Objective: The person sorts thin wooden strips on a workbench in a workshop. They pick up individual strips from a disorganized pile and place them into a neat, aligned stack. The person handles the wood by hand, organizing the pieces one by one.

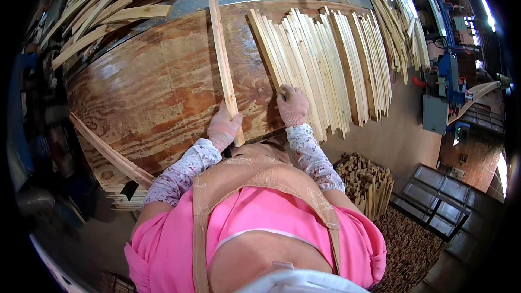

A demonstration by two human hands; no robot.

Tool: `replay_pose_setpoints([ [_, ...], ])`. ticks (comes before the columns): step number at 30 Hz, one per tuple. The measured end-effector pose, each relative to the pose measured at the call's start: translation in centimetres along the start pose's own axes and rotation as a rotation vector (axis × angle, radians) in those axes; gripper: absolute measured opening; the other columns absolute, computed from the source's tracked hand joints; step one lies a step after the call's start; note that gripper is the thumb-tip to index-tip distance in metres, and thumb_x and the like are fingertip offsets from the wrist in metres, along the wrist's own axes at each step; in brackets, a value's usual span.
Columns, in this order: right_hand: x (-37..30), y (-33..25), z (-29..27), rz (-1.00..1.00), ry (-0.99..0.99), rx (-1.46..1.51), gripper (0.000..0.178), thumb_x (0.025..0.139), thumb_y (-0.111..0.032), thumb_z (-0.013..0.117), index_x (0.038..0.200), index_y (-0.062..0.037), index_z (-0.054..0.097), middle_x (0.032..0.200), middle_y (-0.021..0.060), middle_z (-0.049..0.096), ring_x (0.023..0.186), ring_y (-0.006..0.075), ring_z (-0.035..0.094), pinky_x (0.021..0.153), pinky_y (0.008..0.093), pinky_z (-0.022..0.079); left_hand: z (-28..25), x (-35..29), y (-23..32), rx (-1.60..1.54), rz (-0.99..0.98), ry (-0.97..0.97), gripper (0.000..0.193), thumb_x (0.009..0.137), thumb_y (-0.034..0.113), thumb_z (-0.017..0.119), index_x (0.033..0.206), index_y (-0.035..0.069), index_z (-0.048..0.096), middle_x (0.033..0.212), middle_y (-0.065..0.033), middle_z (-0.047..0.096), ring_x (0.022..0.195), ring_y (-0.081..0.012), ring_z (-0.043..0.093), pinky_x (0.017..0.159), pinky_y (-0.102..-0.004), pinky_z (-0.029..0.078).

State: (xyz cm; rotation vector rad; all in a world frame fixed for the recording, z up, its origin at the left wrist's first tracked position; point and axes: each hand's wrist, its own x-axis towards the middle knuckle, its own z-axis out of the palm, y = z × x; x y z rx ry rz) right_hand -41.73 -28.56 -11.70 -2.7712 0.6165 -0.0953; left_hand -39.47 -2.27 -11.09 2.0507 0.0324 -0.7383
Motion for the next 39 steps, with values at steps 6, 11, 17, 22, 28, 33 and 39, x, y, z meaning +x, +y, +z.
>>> replay_pose_setpoints([
  [6, 1.2, 4.4, 0.7, 0.179, -0.167, 0.636, 0.037, 0.097, -0.026, 0.073, 0.127, -0.0043, 0.075, 0.12, 0.0172, 0.079, 0.107, 0.028, 0.076, 0.094, 0.0362, 0.058, 4.5, 0.2, 5.5, 0.393, -0.087, -0.394, 0.115, 0.091, 0.049, 0.073, 0.169, -0.004, 0.008, 0.121, -0.0312, 0.073, 0.113, -0.0458, 0.072, 0.097, -0.0509, 0.057],
  [11, 3.1, 4.4, -3.5, 0.485, -0.255, 0.997, 0.039, 0.1, -0.019, 0.075, 0.133, 0.0015, 0.071, 0.112, 0.0062, 0.076, 0.101, 0.014, 0.07, 0.087, 0.0276, 0.055, 9.8, 1.6, 7.2, 0.603, 0.188, -0.479, 0.113, 0.093, 0.061, 0.068, 0.167, -0.006, 0.017, 0.132, -0.0293, 0.069, 0.12, -0.0414, 0.07, 0.097, -0.0486, 0.058],
  [17, -2.8, 12.4, -5.2, 0.421, 0.141, 0.928, 0.036, 0.099, -0.012, 0.072, 0.13, 0.0064, 0.069, 0.123, 0.0184, 0.076, 0.117, 0.024, 0.071, 0.102, 0.0338, 0.055, 12.3, 5.9, 5.5, 0.285, 0.232, -0.196, 0.072, 0.097, 0.056, 0.067, 0.137, -0.003, 0.058, 0.13, -0.0272, 0.07, 0.121, -0.042, 0.068, 0.103, -0.0488, 0.052],
  [22, -10.2, 25.9, -3.6, 0.81, 0.605, 0.741, 0.04, 0.097, -0.011, 0.071, 0.131, 0.0085, 0.066, 0.119, 0.0149, 0.076, 0.11, 0.0189, 0.071, 0.096, 0.0319, 0.055, 13.0, 7.7, 8.3, -0.002, 0.169, -0.004, 0.069, 0.096, 0.046, 0.074, 0.139, -0.004, 0.053, 0.131, -0.0326, 0.068, 0.125, -0.0498, 0.064, 0.106, -0.0501, 0.05],
  [28, -7.9, 29.9, -4.4, 0.957, 0.763, 0.555, 0.052, 0.096, -0.032, 0.07, 0.134, 0.0039, 0.066, 0.122, 0.0227, 0.076, 0.109, 0.0372, 0.072, 0.096, 0.0419, 0.054, 13.5, 9.6, 6.7, 0.229, 0.092, 0.072, 0.085, 0.094, 0.054, 0.075, 0.145, -0.008, 0.047, 0.13, -0.0373, 0.066, 0.125, -0.0538, 0.062, 0.105, -0.052, 0.049],
  [33, -8.8, 32.9, -6.1, 0.903, 0.302, 0.483, 0.054, 0.099, -0.046, 0.06, 0.116, 0.0032, 0.075, 0.111, 0.0268, 0.077, 0.112, 0.0426, 0.071, 0.098, 0.045, 0.053, 13.4, 9.3, 7.7, 0.285, 0.043, 0.058, 0.091, 0.097, 0.054, 0.071, 0.156, -0.008, 0.04, 0.143, -0.0372, 0.06, 0.133, -0.0506, 0.059, 0.112, -0.0473, 0.045],
  [39, -9.9, 23.4, -9.2, 0.874, -0.152, 0.707, 0.049, 0.098, -0.049, 0.061, 0.119, -0.0079, 0.079, 0.12, 0.0232, 0.076, 0.116, 0.0392, 0.071, 0.102, 0.0441, 0.054, 10.5, 11.1, 6.9, 0.229, 0.128, 0.166, 0.081, 0.1, 0.05, 0.068, 0.153, -0.008, 0.048, 0.144, -0.0341, 0.062, 0.134, -0.0473, 0.059, 0.114, -0.0461, 0.045],
])
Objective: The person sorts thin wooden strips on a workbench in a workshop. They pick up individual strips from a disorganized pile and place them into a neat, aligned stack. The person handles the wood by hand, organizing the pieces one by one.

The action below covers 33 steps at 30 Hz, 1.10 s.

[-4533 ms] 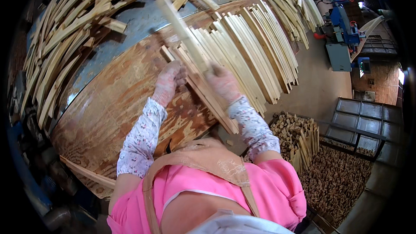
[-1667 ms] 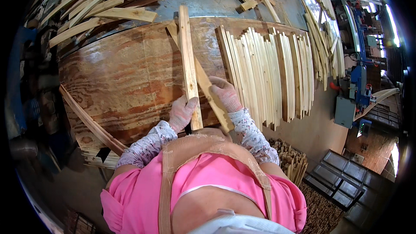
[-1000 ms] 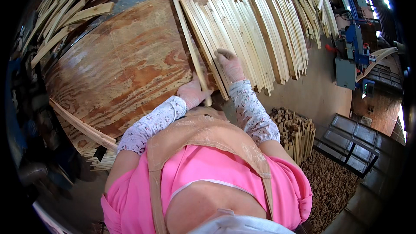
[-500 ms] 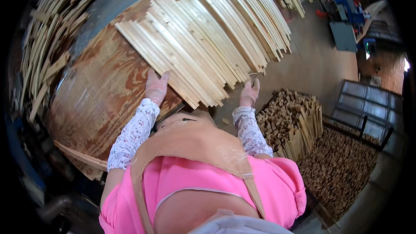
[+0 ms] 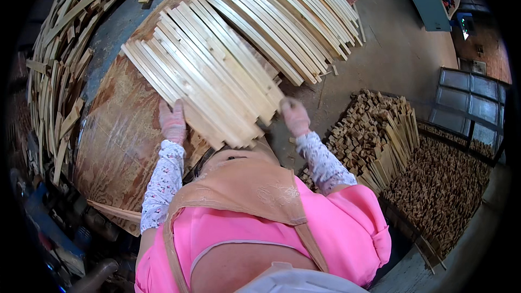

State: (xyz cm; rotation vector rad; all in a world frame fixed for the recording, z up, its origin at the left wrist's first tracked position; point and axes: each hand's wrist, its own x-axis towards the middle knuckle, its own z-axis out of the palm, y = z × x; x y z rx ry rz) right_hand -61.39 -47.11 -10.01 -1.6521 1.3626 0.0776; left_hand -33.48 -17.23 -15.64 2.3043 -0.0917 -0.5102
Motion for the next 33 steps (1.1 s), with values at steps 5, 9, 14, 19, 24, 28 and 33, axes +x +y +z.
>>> replay_pose_setpoints([
  [5, 2.0, -6.8, 4.5, -0.412, -0.246, -0.443, 0.062, 0.094, -0.057, 0.063, 0.139, -0.015, 0.071, 0.13, 0.0252, 0.07, 0.122, 0.0396, 0.067, 0.104, 0.0482, 0.052, -5.9, 5.2, -2.8, 0.035, -0.011, -0.057, 0.062, 0.103, 0.047, 0.064, 0.137, -0.005, 0.064, 0.142, -0.0299, 0.063, 0.131, -0.0481, 0.058, 0.113, -0.0474, 0.044],
  [9, 8.6, -19.2, 10.3, -0.325, -0.205, -0.441, 0.086, 0.088, -0.058, 0.068, 0.158, -0.0104, 0.051, 0.134, 0.0257, 0.067, 0.131, 0.0407, 0.062, 0.115, 0.05, 0.047, -7.2, 8.8, 3.8, 0.39, 0.111, 0.032, 0.062, 0.1, 0.044, 0.065, 0.137, -0.005, 0.063, 0.146, -0.0296, 0.059, 0.137, -0.0449, 0.054, 0.117, -0.0481, 0.041],
  [14, 8.6, -21.4, 14.5, -0.363, -0.263, -0.174, 0.103, 0.083, -0.047, 0.078, 0.166, -0.0043, 0.034, 0.15, 0.0306, 0.057, 0.142, 0.0429, 0.054, 0.122, 0.0479, 0.041, -3.4, 7.9, -2.3, -0.233, 0.039, 0.251, 0.067, 0.094, 0.032, 0.075, 0.14, -0.013, 0.055, 0.138, -0.0242, 0.066, 0.126, -0.0323, 0.065, 0.111, -0.0441, 0.048],
  [19, 6.4, -20.9, 12.8, -0.34, -0.503, -0.075, 0.102, 0.083, -0.026, 0.084, 0.168, -0.0036, 0.031, 0.131, 0.0215, 0.072, 0.119, 0.0277, 0.07, 0.108, 0.036, 0.054, -4.2, 3.1, -5.7, -0.948, -0.308, -0.05, 0.047, 0.096, 0.026, 0.078, 0.126, -0.009, 0.068, 0.118, -0.0102, 0.075, 0.102, -0.0211, 0.073, 0.095, -0.0346, 0.058],
  [24, 4.3, -24.3, 13.6, -0.295, -0.736, 0.397, 0.097, 0.081, -0.004, 0.084, 0.164, -0.0001, 0.035, 0.133, 0.0143, 0.07, 0.113, 0.023, 0.07, 0.103, 0.0333, 0.057, -7.0, 2.0, -6.1, -1.027, -0.233, 0.015, 0.04, 0.097, 0.021, 0.076, 0.127, -0.003, 0.068, 0.116, -0.0092, 0.076, 0.105, -0.0211, 0.074, 0.094, -0.0383, 0.061],
  [28, 3.1, -32.7, 11.7, -0.826, -0.746, 0.407, 0.102, 0.081, 0.004, 0.087, 0.166, -0.0013, 0.031, 0.142, 0.0161, 0.064, 0.124, 0.0246, 0.066, 0.103, 0.0346, 0.059, -17.9, 1.4, 4.8, -1.129, 0.097, 0.105, 0.034, 0.098, 0.013, 0.074, 0.129, 0.001, 0.067, 0.12, -0.0103, 0.076, 0.108, -0.0201, 0.074, 0.095, -0.0352, 0.06],
  [33, -4.7, -43.1, 7.8, -1.147, -0.754, 0.681, 0.076, 0.084, -0.002, 0.088, 0.15, -0.0021, 0.051, 0.134, 0.0119, 0.069, 0.117, 0.0252, 0.07, 0.101, 0.0387, 0.06, -29.5, 0.8, 13.6, -0.857, 0.592, 0.302, 0.059, 0.09, 0.017, 0.087, 0.141, 0.007, 0.059, 0.126, -0.0091, 0.073, 0.112, -0.0213, 0.072, 0.093, -0.0336, 0.061],
])
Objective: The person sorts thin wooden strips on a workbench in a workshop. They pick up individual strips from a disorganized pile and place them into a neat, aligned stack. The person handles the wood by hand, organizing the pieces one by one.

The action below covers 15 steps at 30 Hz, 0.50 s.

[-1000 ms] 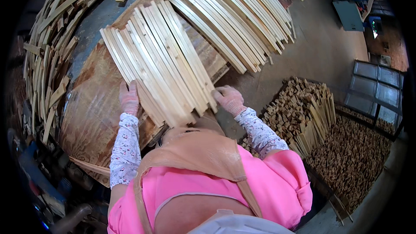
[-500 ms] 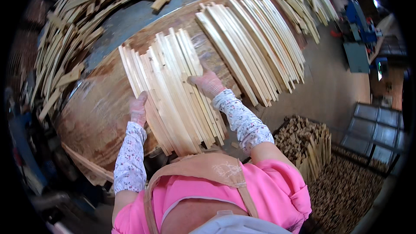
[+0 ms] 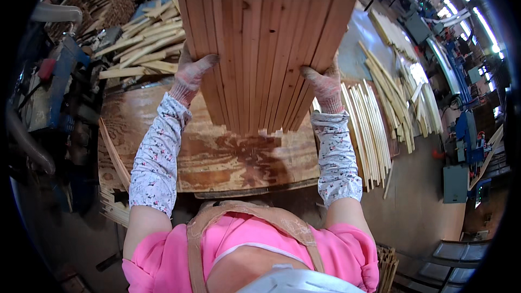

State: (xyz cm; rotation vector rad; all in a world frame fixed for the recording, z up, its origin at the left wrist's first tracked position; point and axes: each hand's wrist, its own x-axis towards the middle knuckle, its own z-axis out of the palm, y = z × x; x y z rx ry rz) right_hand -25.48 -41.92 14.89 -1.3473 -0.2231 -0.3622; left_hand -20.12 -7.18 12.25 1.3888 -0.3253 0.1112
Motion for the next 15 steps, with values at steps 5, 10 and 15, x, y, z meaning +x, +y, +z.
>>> replay_pose_setpoints([
  [5, 0.6, 3.4, -4.5, -0.052, -0.013, -0.378, 0.072, 0.083, -0.005, 0.09, 0.146, -0.0032, 0.054, 0.132, 0.0102, 0.07, 0.114, 0.0246, 0.07, 0.096, 0.04, 0.06, 0.9, 0.9, -0.3, 0.007, 0.035, -0.153, 0.071, 0.089, 0.02, 0.089, 0.149, 0.009, 0.053, 0.133, -0.0098, 0.069, 0.122, -0.0232, 0.067, 0.1, -0.0388, 0.06],
  [10, -7.0, 7.1, -4.4, -0.103, -0.108, -0.554, 0.064, 0.099, -0.021, 0.077, 0.154, -0.0068, 0.048, 0.147, 0.0108, 0.06, 0.131, 0.0248, 0.059, 0.109, 0.0436, 0.051, -2.1, -5.0, -11.0, -0.662, -0.417, -0.094, 0.065, 0.099, 0.042, 0.077, 0.151, 0.012, 0.053, 0.137, -0.0117, 0.067, 0.124, -0.0278, 0.067, 0.109, -0.0446, 0.057],
  [15, -20.3, 8.0, -7.4, -0.03, -0.076, -0.727, 0.063, 0.105, -0.024, 0.067, 0.161, -0.0097, 0.043, 0.155, 0.0128, 0.054, 0.139, 0.0282, 0.054, 0.117, 0.0448, 0.046, 0.8, -14.8, -7.0, -0.767, -0.721, 0.044, 0.09, 0.094, 0.071, 0.07, 0.159, 0.013, 0.05, 0.15, -0.0119, 0.062, 0.128, -0.0307, 0.065, 0.11, -0.0461, 0.056],
])
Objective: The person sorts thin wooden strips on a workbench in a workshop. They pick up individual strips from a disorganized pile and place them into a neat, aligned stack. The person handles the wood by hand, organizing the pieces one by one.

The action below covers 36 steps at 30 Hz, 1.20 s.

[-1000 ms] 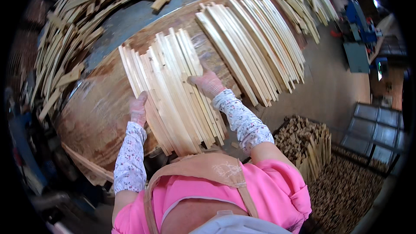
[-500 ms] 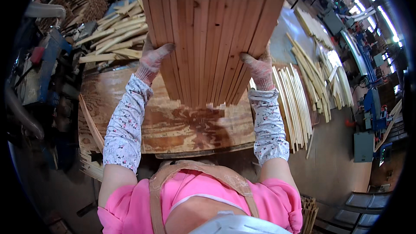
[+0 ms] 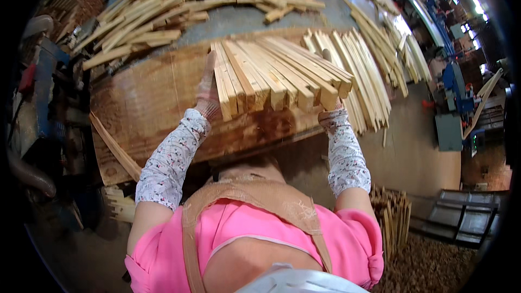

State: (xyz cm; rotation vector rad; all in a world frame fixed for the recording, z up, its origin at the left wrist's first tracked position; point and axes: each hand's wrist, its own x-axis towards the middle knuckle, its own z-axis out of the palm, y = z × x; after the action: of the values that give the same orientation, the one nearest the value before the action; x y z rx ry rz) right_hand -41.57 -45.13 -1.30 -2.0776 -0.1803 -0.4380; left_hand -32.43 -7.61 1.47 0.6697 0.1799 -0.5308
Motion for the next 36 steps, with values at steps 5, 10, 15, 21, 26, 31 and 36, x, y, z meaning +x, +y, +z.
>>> replay_pose_setpoints([
  [5, -12.6, 2.7, 1.0, 0.165, -0.12, -0.108, 0.063, 0.105, -0.022, 0.063, 0.164, -0.0128, 0.042, 0.157, 0.0141, 0.054, 0.139, 0.0312, 0.054, 0.118, 0.0451, 0.045, -6.2, -3.8, -5.2, -0.036, -0.164, 0.043, 0.094, 0.094, 0.077, 0.065, 0.157, 0.009, 0.051, 0.151, -0.013, 0.062, 0.129, -0.0319, 0.064, 0.11, -0.046, 0.055],
  [10, -16.7, 9.1, 5.5, 0.17, -0.138, -0.265, 0.063, 0.106, -0.021, 0.058, 0.166, -0.0158, 0.041, 0.159, 0.0154, 0.053, 0.14, 0.0341, 0.055, 0.12, 0.0454, 0.043, -16.7, -2.5, -10.6, 1.697, -0.044, 0.031, 0.068, 0.111, 0.037, 0.038, 0.168, 0.002, 0.026, 0.172, -0.0174, 0.033, 0.159, -0.0319, 0.032, 0.131, -0.0419, 0.025],
  [15, -14.6, 9.6, 6.6, 0.316, -0.347, -0.781, 0.068, 0.096, -0.018, 0.066, 0.162, -0.0196, 0.049, 0.159, 0.0135, 0.054, 0.14, 0.0391, 0.054, 0.12, 0.0479, 0.044, -21.4, -3.5, -11.2, 2.309, 0.062, -0.036, 0.065, 0.105, 0.02, 0.042, 0.167, 0.003, 0.03, 0.171, -0.0194, 0.036, 0.161, -0.0315, 0.03, 0.132, -0.0409, 0.024],
  [21, -10.8, 8.3, 3.2, 0.416, -0.336, -0.548, 0.046, 0.099, -0.026, 0.066, 0.145, -0.021, 0.067, 0.142, 0.0117, 0.069, 0.126, 0.0384, 0.065, 0.109, 0.0469, 0.051, -19.4, -3.2, -11.1, 1.5, 0.01, 0.187, 0.062, 0.094, 0.013, 0.055, 0.156, 0.01, 0.051, 0.152, -0.0219, 0.06, 0.143, -0.0396, 0.055, 0.121, -0.0421, 0.042],
  [26, -6.4, 5.5, 2.8, 0.746, -0.228, -0.581, 0.037, 0.103, -0.04, 0.062, 0.137, -0.0304, 0.072, 0.132, 0.0151, 0.074, 0.122, 0.0381, 0.069, 0.106, 0.0407, 0.053, -15.5, -0.3, -13.2, 1.409, 0.019, 0.079, 0.062, 0.093, 0.013, 0.056, 0.155, 0.011, 0.052, 0.147, -0.0233, 0.063, 0.135, -0.0407, 0.061, 0.114, -0.0436, 0.047],
  [31, -4.2, 5.5, -1.4, 0.913, -0.15, -0.493, 0.045, 0.104, -0.032, 0.066, 0.143, -0.0095, 0.069, 0.139, 0.0136, 0.073, 0.13, 0.025, 0.068, 0.11, 0.0341, 0.051, -8.9, 2.8, -15.9, 1.33, 0.033, -0.027, 0.062, 0.091, 0.011, 0.054, 0.153, 0.008, 0.051, 0.137, -0.0262, 0.067, 0.127, -0.0404, 0.064, 0.108, -0.0437, 0.05],
  [36, -1.8, 5.3, -2.2, 0.805, -0.053, -0.302, 0.054, 0.101, -0.036, 0.067, 0.146, -0.0056, 0.066, 0.142, 0.015, 0.071, 0.133, 0.0257, 0.067, 0.113, 0.033, 0.05, -7.0, 5.1, -18.2, 1.324, 0.053, -0.066, 0.06, 0.092, 0.017, 0.054, 0.151, 0.004, 0.053, 0.143, -0.03, 0.062, 0.137, -0.043, 0.058, 0.116, -0.0466, 0.045],
])
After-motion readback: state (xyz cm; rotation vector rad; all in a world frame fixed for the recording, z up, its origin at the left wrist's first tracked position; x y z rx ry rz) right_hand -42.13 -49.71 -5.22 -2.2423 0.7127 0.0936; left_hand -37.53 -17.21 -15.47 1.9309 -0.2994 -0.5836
